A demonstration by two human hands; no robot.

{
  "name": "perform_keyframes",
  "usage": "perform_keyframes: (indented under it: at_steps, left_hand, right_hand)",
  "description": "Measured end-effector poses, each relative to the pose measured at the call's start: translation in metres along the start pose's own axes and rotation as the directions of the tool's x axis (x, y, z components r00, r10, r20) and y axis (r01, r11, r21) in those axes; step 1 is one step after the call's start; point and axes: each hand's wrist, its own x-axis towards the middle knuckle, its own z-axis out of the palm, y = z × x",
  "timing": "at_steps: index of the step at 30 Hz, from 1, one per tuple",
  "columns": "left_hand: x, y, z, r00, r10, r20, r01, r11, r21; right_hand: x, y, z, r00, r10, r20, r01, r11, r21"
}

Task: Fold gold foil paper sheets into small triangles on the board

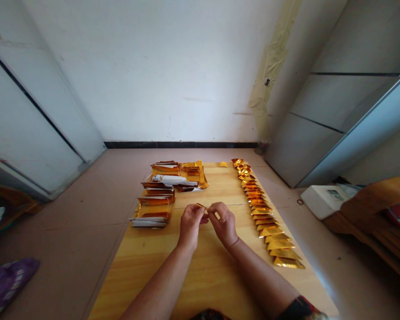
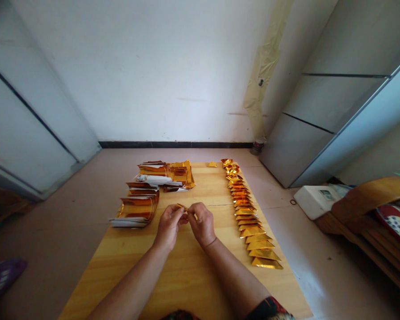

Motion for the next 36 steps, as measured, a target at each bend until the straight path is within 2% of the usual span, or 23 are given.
perform_keyframes:
  at_steps: [4, 9, 14, 20, 24, 26, 28, 36]
  left_hand:
    - [-0.001, 0.0, -0.002, 0.997, -0.054, 0.055, 0.051, 0.996, 0.069]
    - [0.001, 0.002, -0.005, 0.995, -0.092, 0.036, 0.089, 0.992, 0.085]
    - [0.004, -0.002, -0.005, 0.998, -0.057, -0.029, 0.059, 0.995, 0.084]
    - [0.005, -0.001, -0.008, 0.997, 0.025, -0.07, -0.008, 0.972, 0.234]
    - [0.005, -0.001, -0.01, 0.996, 0.05, -0.078, -0.026, 0.957, 0.289]
    - [0.006, -0.003, -0.011, 0.996, 0.045, -0.071, -0.024, 0.962, 0.272]
    - [0.007, -0.006, -0.013, 0.998, 0.037, -0.05, -0.024, 0.97, 0.241]
    - [0.008, -0.01, -0.015, 0.999, -0.001, -0.033, 0.006, 0.984, 0.176]
  right_hand:
    - [-0.005, 0.001, 0.004, 0.998, -0.017, 0.054, 0.017, 1.0, -0.011]
    - [-0.008, 0.004, 0.005, 0.988, 0.1, 0.116, -0.109, 0.991, 0.071]
    - [-0.007, 0.007, 0.006, 0.959, 0.228, 0.171, -0.256, 0.952, 0.168]
    - [-0.005, 0.007, 0.012, 0.902, 0.394, 0.176, -0.429, 0.863, 0.269]
    - [-0.004, 0.005, 0.011, 0.928, 0.338, 0.159, -0.362, 0.917, 0.165]
    - [-0.005, 0.005, 0.011, 0.942, 0.301, 0.147, -0.316, 0.944, 0.095]
    - [-0.006, 0.006, 0.012, 0.94, 0.313, 0.136, -0.325, 0.943, 0.074]
    - [-0.01, 0.019, 0.023, 0.901, 0.427, 0.076, -0.428, 0.848, 0.313]
